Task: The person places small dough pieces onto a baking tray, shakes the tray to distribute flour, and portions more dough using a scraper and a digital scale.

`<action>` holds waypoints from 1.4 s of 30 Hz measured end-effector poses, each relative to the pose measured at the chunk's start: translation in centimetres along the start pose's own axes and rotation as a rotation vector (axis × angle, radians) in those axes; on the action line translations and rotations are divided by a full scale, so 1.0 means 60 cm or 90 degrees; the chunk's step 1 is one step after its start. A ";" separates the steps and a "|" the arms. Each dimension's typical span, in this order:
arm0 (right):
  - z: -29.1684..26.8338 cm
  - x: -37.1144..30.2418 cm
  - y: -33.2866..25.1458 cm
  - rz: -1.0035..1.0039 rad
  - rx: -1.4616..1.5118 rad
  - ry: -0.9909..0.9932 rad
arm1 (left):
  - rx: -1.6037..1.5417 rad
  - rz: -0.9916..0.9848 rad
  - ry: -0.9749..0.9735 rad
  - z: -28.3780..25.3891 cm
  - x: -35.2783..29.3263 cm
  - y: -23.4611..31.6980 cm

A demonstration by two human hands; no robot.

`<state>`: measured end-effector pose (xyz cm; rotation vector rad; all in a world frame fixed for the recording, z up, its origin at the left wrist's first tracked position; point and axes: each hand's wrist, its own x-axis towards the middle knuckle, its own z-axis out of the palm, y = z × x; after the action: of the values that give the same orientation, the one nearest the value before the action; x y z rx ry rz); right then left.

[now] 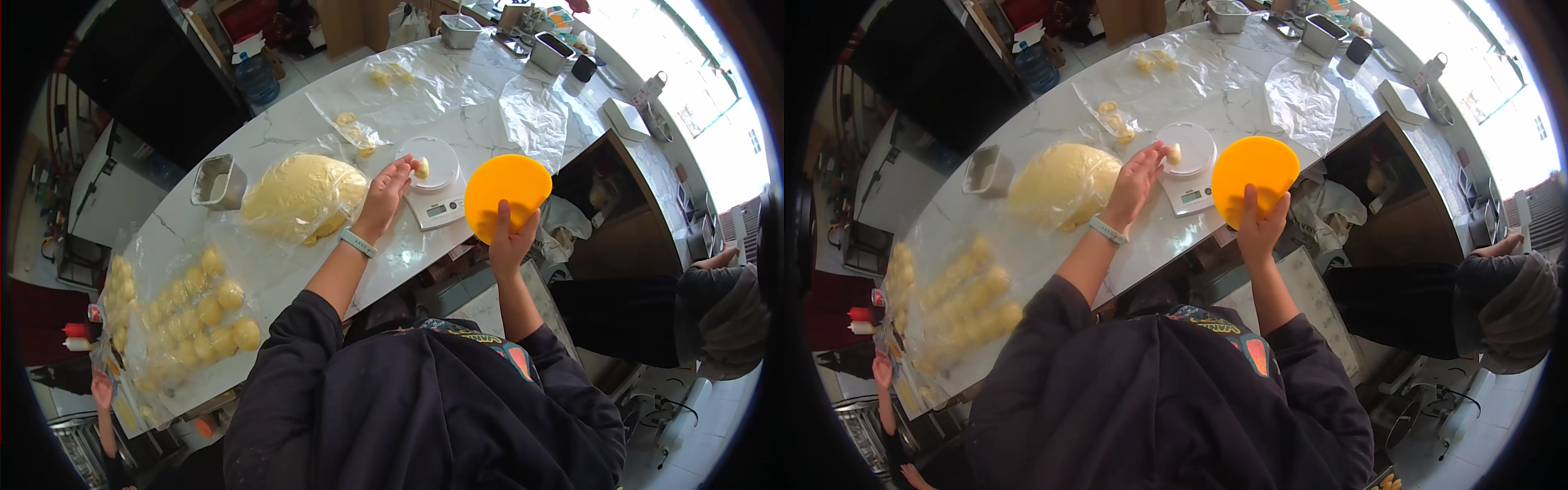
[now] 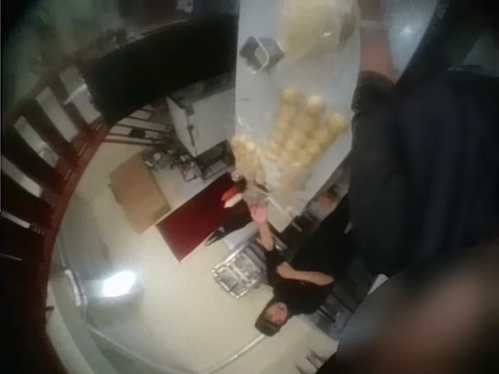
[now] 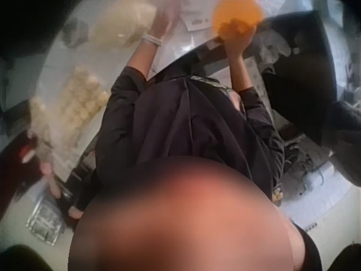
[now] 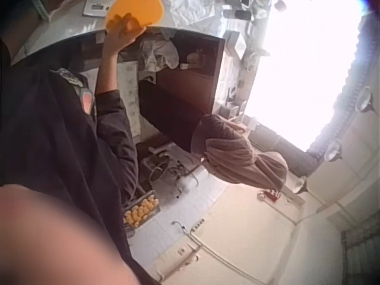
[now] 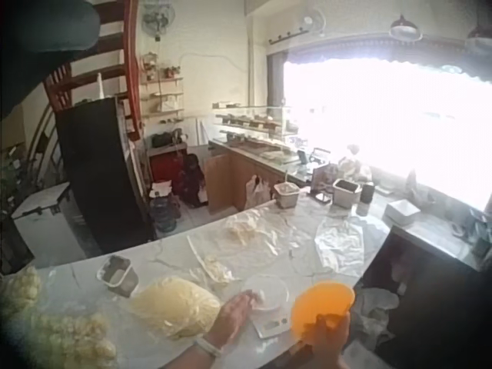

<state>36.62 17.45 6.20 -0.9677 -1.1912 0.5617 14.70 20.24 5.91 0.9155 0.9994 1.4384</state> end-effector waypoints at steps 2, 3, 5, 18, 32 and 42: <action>-0.025 0.005 -0.001 0.003 -0.016 0.016 | -0.187 -0.046 -0.005 0.003 0.010 -0.006; -0.041 0.003 0.007 -0.004 -0.018 0.024 | -0.188 -0.050 -0.014 -0.003 0.003 -0.010; -0.072 0.000 0.016 -0.012 -0.022 0.035 | 0.189 0.057 -0.027 -0.027 -0.032 -0.019; -0.067 0.017 -0.001 0.041 0.009 0.097 | 0.571 0.215 0.246 -0.100 -0.172 -0.070; 0.158 -0.002 -0.072 -0.102 -0.201 -0.748 | 0.822 0.291 0.310 -0.117 -0.240 -0.092; 0.166 -0.104 0.035 -0.262 -0.087 -0.671 | 0.619 0.200 0.291 -0.095 -0.234 -0.094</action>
<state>25.50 16.73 1.83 -0.4679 -2.3236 0.6768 12.65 5.98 -1.41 1.5108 2.0621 1.4313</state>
